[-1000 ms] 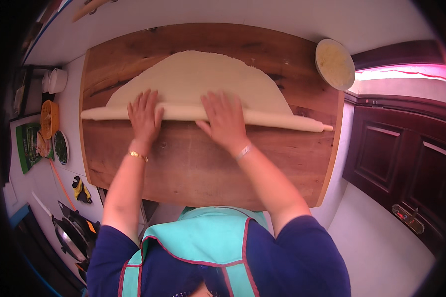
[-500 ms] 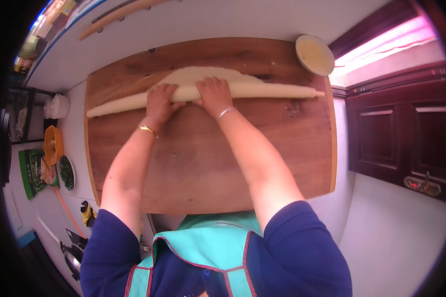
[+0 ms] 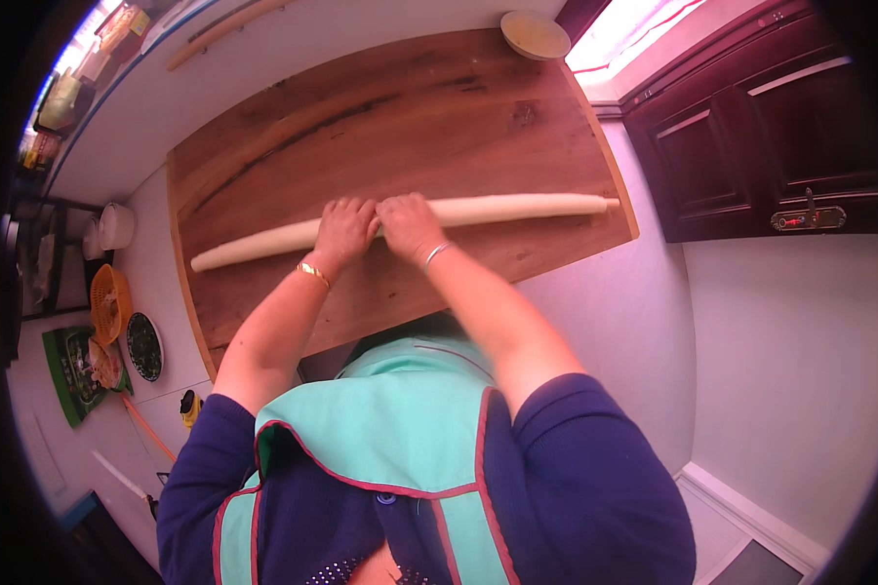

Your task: The person uses a wooden rolling pin to roll out a piece of dough on a wooden board, then rolls the dough onto the pin, unrolls it, and folds the dough over by hand.

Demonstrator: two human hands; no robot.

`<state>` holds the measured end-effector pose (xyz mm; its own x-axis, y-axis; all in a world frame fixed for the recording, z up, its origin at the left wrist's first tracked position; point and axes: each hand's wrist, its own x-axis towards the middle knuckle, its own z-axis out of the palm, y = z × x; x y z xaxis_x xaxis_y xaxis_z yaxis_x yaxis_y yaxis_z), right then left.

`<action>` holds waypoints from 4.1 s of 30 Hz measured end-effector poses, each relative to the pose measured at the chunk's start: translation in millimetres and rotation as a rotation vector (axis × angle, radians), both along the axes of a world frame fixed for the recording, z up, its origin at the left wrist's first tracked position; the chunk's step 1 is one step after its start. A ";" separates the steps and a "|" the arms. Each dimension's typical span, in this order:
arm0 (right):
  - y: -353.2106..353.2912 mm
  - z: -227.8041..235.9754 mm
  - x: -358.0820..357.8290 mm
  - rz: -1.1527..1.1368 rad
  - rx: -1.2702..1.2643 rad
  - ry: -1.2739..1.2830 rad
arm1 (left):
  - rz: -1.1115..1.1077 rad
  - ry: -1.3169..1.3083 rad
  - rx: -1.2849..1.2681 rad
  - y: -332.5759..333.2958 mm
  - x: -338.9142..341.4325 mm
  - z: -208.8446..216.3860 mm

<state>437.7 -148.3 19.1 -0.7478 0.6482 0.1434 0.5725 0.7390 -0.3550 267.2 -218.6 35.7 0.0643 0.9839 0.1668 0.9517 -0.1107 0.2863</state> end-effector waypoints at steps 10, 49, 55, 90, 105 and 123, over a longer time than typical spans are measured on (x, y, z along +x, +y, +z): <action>103.2 19.3 -38.3 -0.130 0.034 -0.163 | 0.161 0.048 -0.092 67.0 -76.2 -9.2; 15.6 -41.2 147.3 -0.527 0.287 -0.001 | 0.589 0.187 -0.062 -137.2 -110.6 -72.1; 30.6 15.8 111.2 -0.544 0.341 -0.030 | 0.626 0.105 -0.079 -95.7 -112.4 -12.6; 193.0 14.6 -12.6 -0.257 0.256 -0.058 | 0.343 0.146 0.104 106.3 -149.1 -23.4; 303.4 -51.9 2.1 -0.460 0.559 0.180 | 0.597 0.263 0.193 164.0 -261.0 -71.7; -8.0 -10.3 146.2 -0.551 0.093 -0.159 | 0.550 0.122 -0.184 -141.1 -96.2 -23.1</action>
<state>583.8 -156.3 8.9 -0.3210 0.9379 0.1316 0.9224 0.3412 -0.1809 170.9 -359.7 12.6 -0.4556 0.8901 0.0135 0.8824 0.4495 0.1386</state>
